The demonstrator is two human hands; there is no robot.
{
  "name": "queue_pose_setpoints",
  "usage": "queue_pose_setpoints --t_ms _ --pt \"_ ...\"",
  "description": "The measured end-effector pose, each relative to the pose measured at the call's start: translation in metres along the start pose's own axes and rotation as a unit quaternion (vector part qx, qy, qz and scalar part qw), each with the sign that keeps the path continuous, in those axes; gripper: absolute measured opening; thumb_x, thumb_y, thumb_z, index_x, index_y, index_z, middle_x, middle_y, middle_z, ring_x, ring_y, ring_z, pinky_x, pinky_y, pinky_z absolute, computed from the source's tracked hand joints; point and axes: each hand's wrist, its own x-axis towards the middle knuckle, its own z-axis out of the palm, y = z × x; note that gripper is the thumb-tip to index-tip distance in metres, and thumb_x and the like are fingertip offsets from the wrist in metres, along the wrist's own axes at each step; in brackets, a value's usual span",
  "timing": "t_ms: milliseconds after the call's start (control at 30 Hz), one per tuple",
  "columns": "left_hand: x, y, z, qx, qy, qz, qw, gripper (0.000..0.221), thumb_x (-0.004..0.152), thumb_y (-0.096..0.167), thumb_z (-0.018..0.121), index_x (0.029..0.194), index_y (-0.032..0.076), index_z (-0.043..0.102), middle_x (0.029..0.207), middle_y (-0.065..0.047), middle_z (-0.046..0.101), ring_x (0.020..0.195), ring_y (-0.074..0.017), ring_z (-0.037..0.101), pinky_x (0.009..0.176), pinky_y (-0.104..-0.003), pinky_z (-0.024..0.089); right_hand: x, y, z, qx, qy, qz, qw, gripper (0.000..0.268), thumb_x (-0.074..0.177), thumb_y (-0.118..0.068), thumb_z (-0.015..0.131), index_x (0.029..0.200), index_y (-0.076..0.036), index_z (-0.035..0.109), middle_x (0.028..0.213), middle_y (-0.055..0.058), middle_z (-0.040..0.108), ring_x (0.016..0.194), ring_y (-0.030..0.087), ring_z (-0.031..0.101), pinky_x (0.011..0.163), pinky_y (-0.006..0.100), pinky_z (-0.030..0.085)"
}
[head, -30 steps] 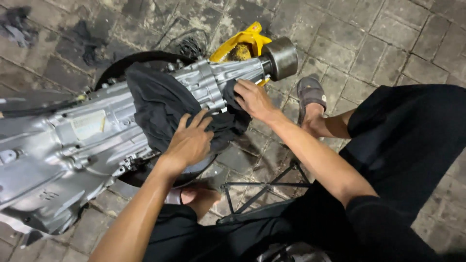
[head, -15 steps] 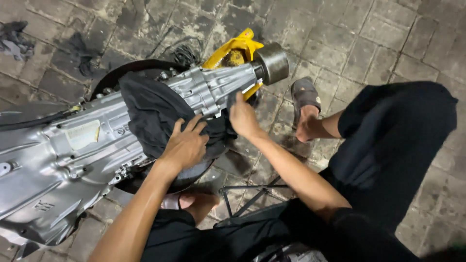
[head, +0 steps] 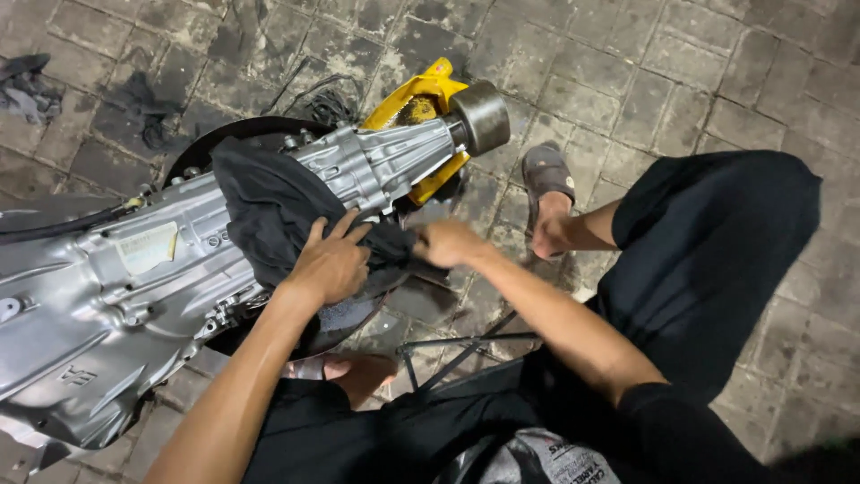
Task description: Cleaning and scraping a transmission casing using a cloth and a hand scraper to prepare it for assembly.
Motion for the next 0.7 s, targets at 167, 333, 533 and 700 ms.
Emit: queue_pose_setpoints --t_ms 167,333,533,700 --pt "-0.008 0.003 0.001 -0.003 -0.003 -0.004 1.000 0.036 0.097 0.029 0.052 0.120 0.013 0.074 0.158 -0.012 0.049 0.158 -0.0337 0.023 0.117 -0.060 0.020 0.024 0.036 0.086 0.230 0.085 0.018 0.969 0.037 0.098 -0.032 0.052 0.114 -0.005 0.070 0.100 0.027 0.073 0.103 0.046 0.071 0.086 0.058 0.055" --pt "-0.001 -0.001 0.033 0.042 0.042 -0.005 0.998 0.037 0.097 0.031 0.054 0.123 0.012 0.072 0.144 -0.010 0.060 0.152 -0.0290 0.035 0.118 -0.056 0.025 0.012 0.043 0.114 0.505 0.188 0.060 0.841 0.054 0.111 -0.033 0.032 0.139 0.005 0.058 0.139 0.033 0.058 0.138 0.042 0.049 0.117 0.055 0.036" --pt "-0.006 0.004 0.046 0.097 0.051 -0.059 0.992 0.034 0.097 0.037 0.056 0.121 0.017 0.071 0.125 -0.006 0.070 0.136 -0.0235 0.050 0.113 -0.052 0.032 -0.042 -0.038 0.095 0.393 0.083 0.004 0.916 0.060 0.111 -0.028 0.021 0.147 0.014 0.043 0.150 0.042 0.042 0.145 0.056 0.032 0.125 0.062 0.020" --pt "-0.035 0.009 0.037 0.077 0.105 -0.117 0.985 0.031 0.093 0.039 0.066 0.116 0.018 0.071 0.112 -0.005 0.072 0.125 -0.0224 0.056 0.112 -0.049 0.035 -0.030 -0.063 0.127 0.576 0.022 0.024 0.817 0.054 0.108 -0.057 0.043 0.151 -0.027 0.056 0.160 0.004 0.045 0.151 0.026 0.035 0.124 0.040 0.026"
